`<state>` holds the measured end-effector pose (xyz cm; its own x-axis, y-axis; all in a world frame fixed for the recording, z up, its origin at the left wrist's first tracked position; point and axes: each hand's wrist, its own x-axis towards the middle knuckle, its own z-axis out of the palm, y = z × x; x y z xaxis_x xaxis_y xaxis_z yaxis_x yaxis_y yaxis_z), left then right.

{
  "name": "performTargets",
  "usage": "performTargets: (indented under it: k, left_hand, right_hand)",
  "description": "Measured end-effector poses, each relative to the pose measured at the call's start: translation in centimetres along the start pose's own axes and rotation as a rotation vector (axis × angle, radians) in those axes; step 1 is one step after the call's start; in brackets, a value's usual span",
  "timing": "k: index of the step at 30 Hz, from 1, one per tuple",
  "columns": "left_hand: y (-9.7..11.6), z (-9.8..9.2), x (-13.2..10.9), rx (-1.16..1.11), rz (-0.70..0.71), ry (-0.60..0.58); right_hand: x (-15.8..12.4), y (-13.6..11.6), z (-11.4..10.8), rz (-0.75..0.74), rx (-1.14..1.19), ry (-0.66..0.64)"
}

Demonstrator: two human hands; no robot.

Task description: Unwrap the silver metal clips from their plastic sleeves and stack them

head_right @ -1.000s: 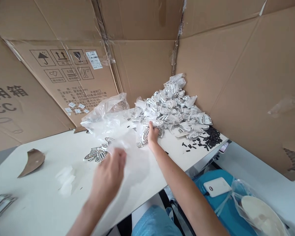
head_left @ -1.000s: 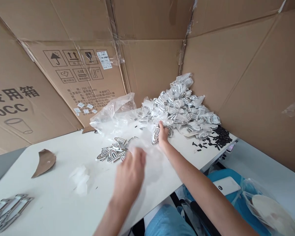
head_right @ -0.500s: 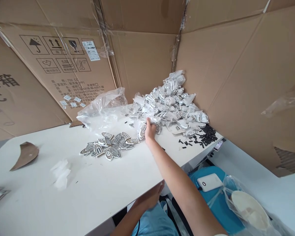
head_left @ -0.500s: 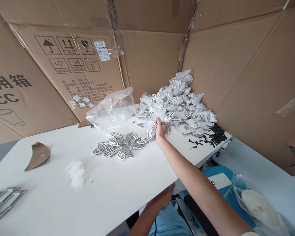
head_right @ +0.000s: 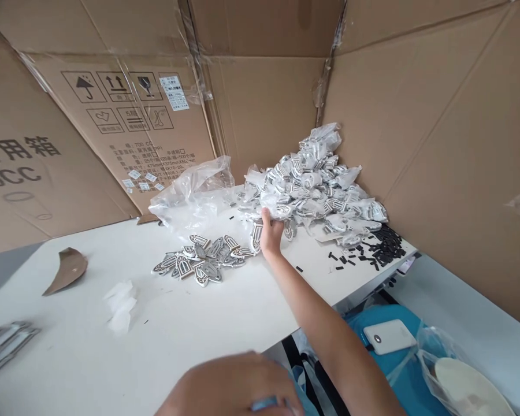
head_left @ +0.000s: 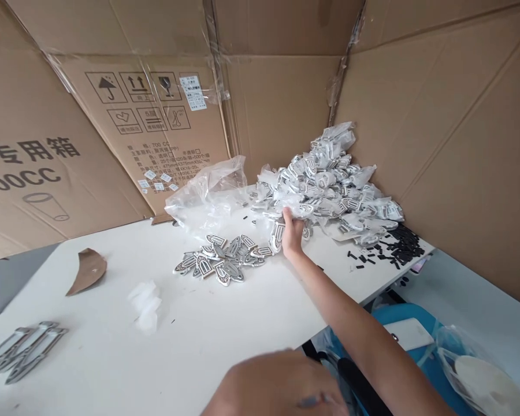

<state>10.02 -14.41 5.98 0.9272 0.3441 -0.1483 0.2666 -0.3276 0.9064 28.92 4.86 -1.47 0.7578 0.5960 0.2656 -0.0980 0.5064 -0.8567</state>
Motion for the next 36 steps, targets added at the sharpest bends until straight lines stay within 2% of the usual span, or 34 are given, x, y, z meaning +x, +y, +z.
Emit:
performTargets:
  k: [1,2,3,4,5,6,7,8,10,12,14,16,19,21,23,26,29,32,36]
  left_hand:
    - [1.0,-1.6,0.3,-0.011,0.047,-0.035]
    - [1.5,-3.2,0.9,0.005,0.086,-0.006]
    - [1.5,-4.7,1.8,0.09,0.089,0.162]
    - [1.0,-6.0,2.7,0.192,0.063,0.393]
    - [0.2,-7.1,3.7,0.297,0.022,0.626]
    - [-1.0,-7.9,4.5,0.401,-0.004,0.811]
    - [-2.2,-8.5,5.1,0.484,-0.009,0.908]
    - [-3.4,-8.9,5.5,0.544,-0.007,0.924]
    - [-5.3,-9.2,5.6,0.632,-0.009,0.911]
    - [-6.2,-9.0,5.1,0.712,-0.012,0.793]
    - [-6.2,-8.7,4.3,0.789,-0.002,0.653]
    - [-5.7,-8.3,3.6,0.857,0.022,0.572]
    - [-4.4,-7.5,3.0,0.945,0.02,0.542]
    - [-3.3,-6.8,2.8,1.004,-0.043,0.454]
    - [-2.1,-6.0,2.8,1.044,-0.138,0.311]
    - [-0.5,-4.9,2.7,1.066,-0.285,0.212]
    - [0.5,-4.3,2.4,1.034,-0.411,0.157]
    - [0.5,-4.1,1.9,0.945,-0.488,0.172]
    - [-0.6,-5.0,1.0,0.861,-0.388,0.195]
  right_hand:
    - [-0.4,-0.4,0.1,0.03,0.038,-0.025]
    - [-0.9,-0.9,0.2,0.093,0.07,-0.054]
    - [-1.3,-1.2,0.3,0.177,0.092,-0.085]
    - [-1.8,-1.5,0.4,0.268,0.108,-0.113]
    - [-2.2,-1.8,0.6,0.35,0.117,-0.131]
    - [-2.6,-1.9,0.7,0.416,0.122,-0.137]
    - [-2.8,-1.9,0.8,0.461,0.124,-0.137]
    - [-3.0,-1.9,1.0,0.485,0.127,-0.133]
    - [-3.1,-1.6,1.1,0.512,0.134,-0.143]
    - [-3.0,-1.2,1.2,0.521,0.145,-0.167]
    - [-2.7,-0.8,1.1,0.516,0.157,-0.177]
    - [-2.5,-0.6,0.9,0.512,0.162,-0.172]
    - [-2.3,-0.6,0.7,0.523,0.157,-0.166]
    - [-2.3,-0.5,0.7,0.516,0.151,-0.155]
    - [-2.2,-0.3,0.6,0.503,0.142,-0.142]
    - [-2.1,0.1,0.6,0.511,0.118,-0.123]
    - [-2.1,0.2,0.5,0.523,0.105,-0.115]
    - [-2.1,0.1,0.5,0.539,0.106,-0.113]
    - [-2.1,0.0,0.5,0.535,0.099,-0.102]
